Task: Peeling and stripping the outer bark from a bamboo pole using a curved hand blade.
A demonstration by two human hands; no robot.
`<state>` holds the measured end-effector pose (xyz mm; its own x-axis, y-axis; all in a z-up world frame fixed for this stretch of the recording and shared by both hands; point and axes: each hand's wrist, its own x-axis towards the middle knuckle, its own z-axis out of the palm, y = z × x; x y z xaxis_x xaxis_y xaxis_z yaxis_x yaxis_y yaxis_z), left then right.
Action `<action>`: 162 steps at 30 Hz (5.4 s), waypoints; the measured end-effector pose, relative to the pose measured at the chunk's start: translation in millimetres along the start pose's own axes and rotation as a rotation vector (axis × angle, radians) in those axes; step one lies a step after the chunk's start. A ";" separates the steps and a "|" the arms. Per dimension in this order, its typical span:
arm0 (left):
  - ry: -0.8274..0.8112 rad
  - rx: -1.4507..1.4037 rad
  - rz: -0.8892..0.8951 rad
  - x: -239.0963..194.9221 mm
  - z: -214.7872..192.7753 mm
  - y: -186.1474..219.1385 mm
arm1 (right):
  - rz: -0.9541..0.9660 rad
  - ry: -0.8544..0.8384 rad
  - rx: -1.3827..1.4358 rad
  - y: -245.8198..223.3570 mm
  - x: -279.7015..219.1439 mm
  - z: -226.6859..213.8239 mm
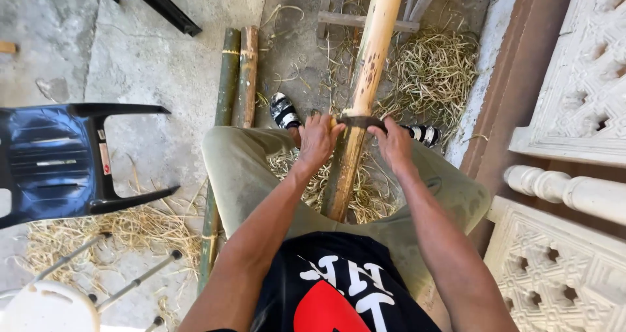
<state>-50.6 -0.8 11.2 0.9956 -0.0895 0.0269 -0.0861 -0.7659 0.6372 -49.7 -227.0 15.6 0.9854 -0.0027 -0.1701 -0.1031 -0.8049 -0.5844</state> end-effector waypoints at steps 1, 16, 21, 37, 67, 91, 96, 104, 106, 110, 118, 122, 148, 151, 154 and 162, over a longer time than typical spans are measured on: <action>-0.025 0.010 0.003 -7.2 -1.5 -1.8 | 0.031 -0.007 0.043 -4.1 -12.3 1.9; -0.387 -0.119 -0.084 -23.4 -14.6 -8.7 | 0.235 -0.251 0.302 16.6 -36.5 13.3; -0.122 0.017 0.169 35.5 -19.7 13.7 | 0.229 -0.097 0.347 9.7 13.9 14.3; -0.142 0.125 0.215 -52.4 -39.4 26.3 | 0.039 0.049 0.331 13.5 -80.8 41.7; -0.179 0.128 0.263 -81.8 -44.8 10.7 | 0.103 -0.166 0.298 26.6 -124.1 49.1; -0.408 0.034 0.207 -109.4 -40.7 1.2 | 0.587 -0.580 0.886 70.2 -146.8 80.1; -0.240 0.163 0.195 -35.4 -11.8 -11.4 | 0.256 -0.446 0.248 13.8 -60.4 17.7; -0.096 0.102 0.166 3.4 -4.4 -6.4 | -0.008 0.042 0.158 18.8 -23.7 33.9; -0.166 0.124 0.128 -15.0 -5.0 -11.0 | 0.036 -0.002 0.167 12.0 -47.3 31.6; -0.211 0.097 0.205 -79.0 -26.3 -9.0 | 0.015 -0.122 0.092 15.6 -113.3 39.1; -0.425 0.049 0.098 -70.8 -25.1 -24.7 | 0.147 -0.545 0.115 22.0 -109.4 32.4; -0.057 0.098 0.177 5.4 -12.2 -5.2 | 0.103 -0.167 0.181 -7.7 -22.7 -6.8; -0.223 -0.031 0.110 -44.1 -27.6 -9.0 | -0.050 0.035 0.015 -6.4 -92.3 15.4; -0.427 -0.059 0.093 -75.6 -47.2 -17.0 | -0.070 0.007 -0.015 2.3 -141.0 32.5; -0.548 -0.040 0.167 -85.7 -49.2 -22.4 | -0.103 -0.188 0.070 13.8 -154.3 32.2; -0.208 0.032 0.096 4.4 -16.8 -8.3 | -0.156 0.064 0.069 2.7 -25.8 6.4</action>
<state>-44.9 15.8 19.0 0.9542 -0.2896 -0.0750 -0.1845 -0.7669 0.6147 -76.2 -225.2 13.3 0.9965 0.0801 -0.0236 0.0453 -0.7560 -0.6530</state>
